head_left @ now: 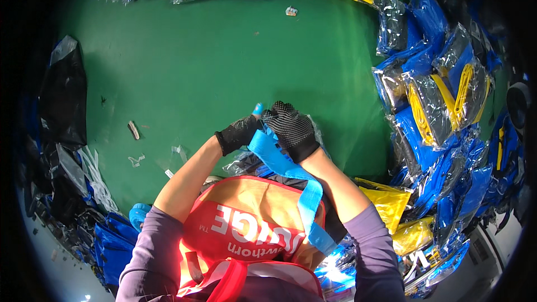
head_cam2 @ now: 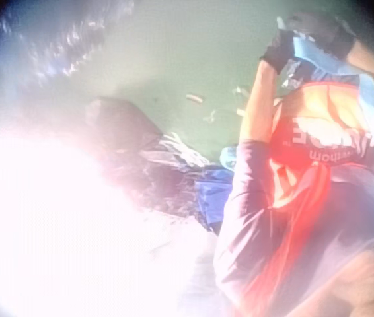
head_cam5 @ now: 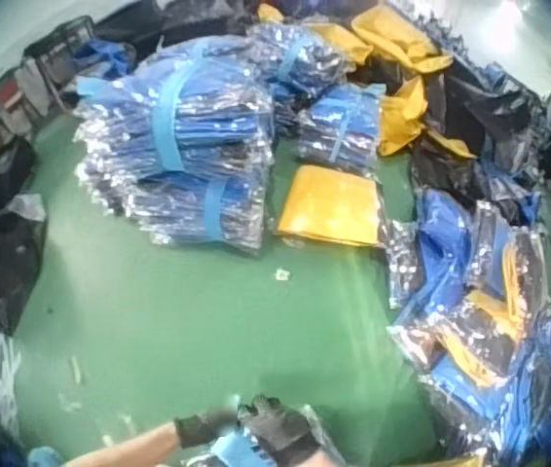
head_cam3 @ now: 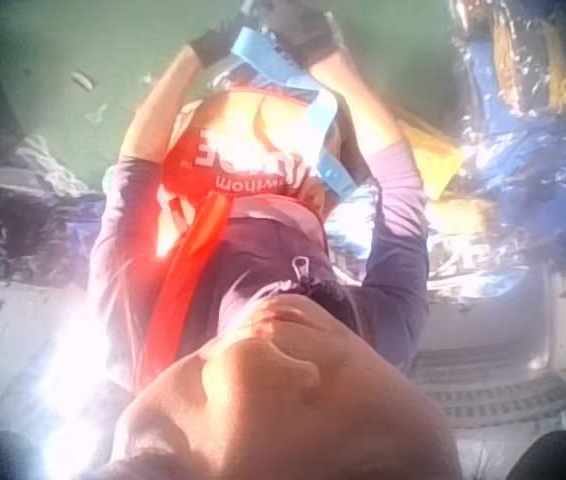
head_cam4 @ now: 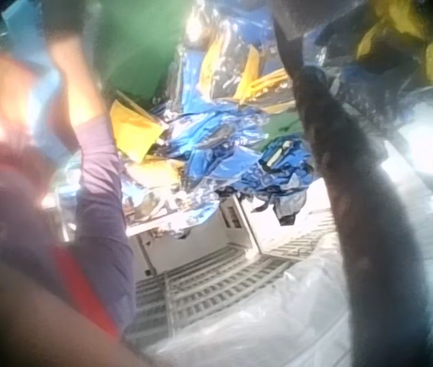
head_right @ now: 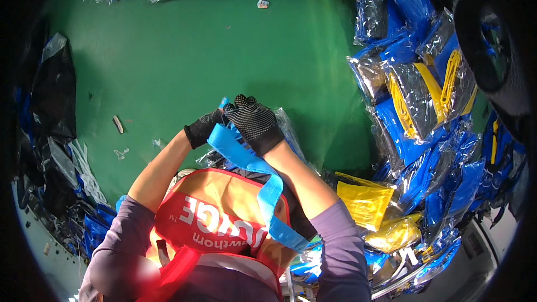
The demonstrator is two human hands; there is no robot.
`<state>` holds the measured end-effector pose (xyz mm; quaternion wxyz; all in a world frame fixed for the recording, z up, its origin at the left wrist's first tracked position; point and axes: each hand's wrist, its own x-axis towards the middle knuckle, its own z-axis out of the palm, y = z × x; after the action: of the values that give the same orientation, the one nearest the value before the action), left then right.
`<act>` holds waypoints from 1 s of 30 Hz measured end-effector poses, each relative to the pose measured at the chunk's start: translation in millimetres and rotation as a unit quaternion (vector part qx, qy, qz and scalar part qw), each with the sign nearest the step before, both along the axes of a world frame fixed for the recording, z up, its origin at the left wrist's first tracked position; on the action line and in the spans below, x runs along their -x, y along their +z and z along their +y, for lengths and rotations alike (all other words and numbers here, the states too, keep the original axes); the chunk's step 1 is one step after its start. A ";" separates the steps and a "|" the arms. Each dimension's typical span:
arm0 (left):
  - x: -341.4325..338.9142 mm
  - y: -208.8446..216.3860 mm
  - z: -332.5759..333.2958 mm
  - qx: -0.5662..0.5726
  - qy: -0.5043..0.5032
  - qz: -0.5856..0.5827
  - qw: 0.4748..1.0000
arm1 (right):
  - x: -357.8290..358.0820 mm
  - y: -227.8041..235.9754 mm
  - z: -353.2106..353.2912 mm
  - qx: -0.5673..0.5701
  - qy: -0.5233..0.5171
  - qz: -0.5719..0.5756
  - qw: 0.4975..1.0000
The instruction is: The person repeatedly picks up stacks of blue and yellow plastic-wrapped items, wraps them with blue straps, and secures the straps by hand. They handle multiple bundles, adjusting and tightening the straps to keep the items together.
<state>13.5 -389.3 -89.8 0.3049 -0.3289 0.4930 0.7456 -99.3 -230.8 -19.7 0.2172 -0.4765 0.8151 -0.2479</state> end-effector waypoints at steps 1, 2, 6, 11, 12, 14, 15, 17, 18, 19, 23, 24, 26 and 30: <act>5.3 3.9 1.2 -0.022 0.003 -0.014 1.000 | 0.7 2.2 0.1 -0.031 0.030 -0.002 0.999; 9.0 7.9 4.7 -0.065 0.030 -0.001 0.997 | 1.4 4.9 1.4 -0.036 0.053 0.010 0.998; 27.2 15.0 8.3 0.041 0.021 0.039 0.998 | -1.6 15.4 2.2 0.092 -0.023 -0.025 0.995; 30.1 18.5 3.6 0.068 -0.103 0.017 0.992 | -5.4 17.0 0.1 0.010 0.006 -0.019 1.000; 29.9 17.6 3.4 0.057 -0.061 0.049 0.995 | -4.1 14.8 1.3 0.063 -0.005 -0.022 0.998; 26.9 11.7 8.4 0.039 0.008 0.106 0.994 | -2.8 7.8 3.9 0.162 -0.022 -0.018 0.986; 24.8 7.1 12.5 0.071 -0.007 0.107 0.992 | -2.0 4.5 7.0 0.111 -0.035 -0.056 0.992; 20.9 -6.1 23.9 0.079 0.044 0.079 0.993 | -3.5 2.6 18.9 0.049 -0.041 -0.106 0.992; 17.6 -13.4 30.4 0.094 0.080 0.106 0.987 | -5.8 3.4 26.0 0.043 -0.035 -0.158 0.986; 15.7 -21.3 36.1 0.211 0.002 0.049 0.976 | -10.0 8.2 36.8 0.027 0.005 -0.113 0.993; 1.7 -41.0 44.5 0.250 -0.184 0.073 0.948 | -34.8 30.7 66.6 0.071 -0.278 -0.618 0.731; 0.1 -42.3 44.1 0.020 0.037 -0.042 0.998 | -39.2 34.9 68.2 0.054 -0.290 -0.611 0.734; 1.5 -44.5 36.8 -0.327 0.333 -0.064 0.882 | -42.5 37.6 63.3 -0.011 -0.153 -0.426 0.892; 12.4 -46.1 43.7 -0.237 0.244 -0.008 0.940 | -33.2 30.8 37.1 -0.031 -0.132 -0.282 0.950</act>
<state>1.1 -345.6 -135.9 0.1863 -0.3633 0.2044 0.8897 -66.1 -193.6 11.1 0.4183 -0.2687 0.7832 -0.3733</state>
